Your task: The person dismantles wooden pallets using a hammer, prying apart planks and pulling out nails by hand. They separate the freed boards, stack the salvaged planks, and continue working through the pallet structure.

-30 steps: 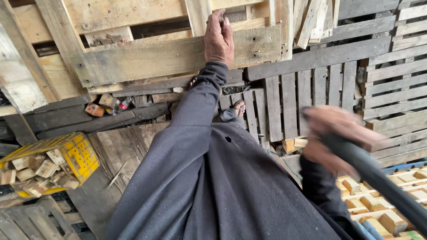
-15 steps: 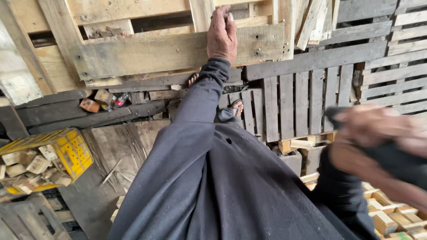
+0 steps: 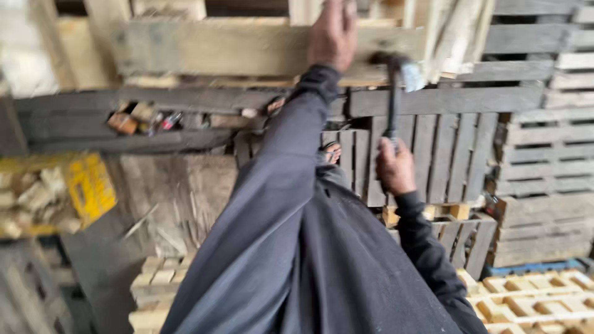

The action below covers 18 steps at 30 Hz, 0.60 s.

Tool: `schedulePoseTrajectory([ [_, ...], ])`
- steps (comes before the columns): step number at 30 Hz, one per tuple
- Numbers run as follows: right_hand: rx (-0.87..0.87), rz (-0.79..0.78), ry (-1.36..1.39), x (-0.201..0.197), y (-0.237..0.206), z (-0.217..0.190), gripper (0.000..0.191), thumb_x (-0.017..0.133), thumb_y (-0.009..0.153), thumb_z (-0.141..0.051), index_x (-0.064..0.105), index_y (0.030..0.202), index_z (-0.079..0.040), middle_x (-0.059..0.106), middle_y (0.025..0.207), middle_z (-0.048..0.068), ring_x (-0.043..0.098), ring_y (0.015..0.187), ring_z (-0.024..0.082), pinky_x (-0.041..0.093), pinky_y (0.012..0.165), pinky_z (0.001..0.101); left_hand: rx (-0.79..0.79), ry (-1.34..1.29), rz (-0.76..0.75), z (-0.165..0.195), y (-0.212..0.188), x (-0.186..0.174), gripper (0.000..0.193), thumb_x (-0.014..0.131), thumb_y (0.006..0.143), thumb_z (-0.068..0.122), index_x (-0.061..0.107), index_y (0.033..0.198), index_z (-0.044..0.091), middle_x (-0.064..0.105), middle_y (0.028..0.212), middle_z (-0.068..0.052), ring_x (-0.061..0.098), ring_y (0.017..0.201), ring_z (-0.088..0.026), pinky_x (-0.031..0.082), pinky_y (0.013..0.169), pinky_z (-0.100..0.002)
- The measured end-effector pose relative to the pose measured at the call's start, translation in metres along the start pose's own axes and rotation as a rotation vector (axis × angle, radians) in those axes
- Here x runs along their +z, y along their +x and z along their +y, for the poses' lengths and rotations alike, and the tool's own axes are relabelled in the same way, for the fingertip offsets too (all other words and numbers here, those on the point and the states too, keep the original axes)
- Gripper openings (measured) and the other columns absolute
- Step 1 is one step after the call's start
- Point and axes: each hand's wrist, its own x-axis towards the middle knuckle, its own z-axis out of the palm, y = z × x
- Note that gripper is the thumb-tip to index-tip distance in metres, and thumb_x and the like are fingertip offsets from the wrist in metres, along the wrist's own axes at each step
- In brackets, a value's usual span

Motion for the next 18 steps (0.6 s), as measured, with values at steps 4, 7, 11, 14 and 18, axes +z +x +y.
schedulePoseTrajectory([
  [4,-0.111,0.0,-0.059,0.001,-0.006,-0.01,0.03,0.063,0.105,-0.035,0.057,0.1,-0.007,0.053,0.068,-0.004,0.049,0.053,0.007,0.042,0.046,0.0255,-0.289,-0.123,0.014,0.011,-0.008,-0.008,0.013,0.065,0.106,0.018,0.062,0.102,0.005,0.058,0.07,-0.004,0.057,0.061,-0.015,0.05,0.059,-0.03],
  [7,-0.239,-0.017,-0.183,0.006,-0.011,-0.017,0.033,0.066,0.107,-0.034,0.055,0.099,-0.003,0.058,0.072,-0.003,0.053,0.058,0.006,0.045,0.051,0.0244,-0.346,-0.367,0.164,0.03,-0.052,-0.05,0.015,0.06,0.107,0.016,0.063,0.116,0.005,0.065,0.093,0.0,0.059,0.074,-0.01,0.053,0.071,-0.029],
  [11,-0.235,-0.027,-0.137,0.032,0.006,-0.034,0.033,0.073,0.106,-0.03,0.059,0.105,-0.001,0.056,0.076,-0.001,0.051,0.062,0.006,0.043,0.052,0.0254,-0.604,-0.182,0.274,0.021,-0.111,-0.158,0.025,0.071,0.097,0.011,0.066,0.12,0.001,0.069,0.111,-0.003,0.065,0.098,-0.014,0.056,0.089,-0.031],
  [14,-0.566,0.038,-0.507,0.053,0.03,-0.059,0.032,0.077,0.109,-0.023,0.066,0.119,0.005,0.062,0.078,0.006,0.056,0.066,0.01,0.046,0.058,0.0299,-0.689,0.4,0.336,-0.018,-0.102,-0.259,0.077,0.085,0.082,0.013,0.042,0.146,0.003,0.058,0.13,-0.02,0.06,0.11,-0.029,0.052,0.098,-0.042],
  [18,-0.79,-0.001,-0.826,0.069,0.072,-0.12,0.037,0.081,0.113,-0.025,0.069,0.125,0.007,0.074,0.097,0.013,0.063,0.069,0.012,0.055,0.068,0.031,-0.832,0.701,0.167,-0.059,-0.041,-0.362,0.136,0.105,0.064,0.019,0.008,0.16,0.023,0.015,0.154,-0.047,0.03,0.144,-0.055,0.046,0.105,-0.057],
])
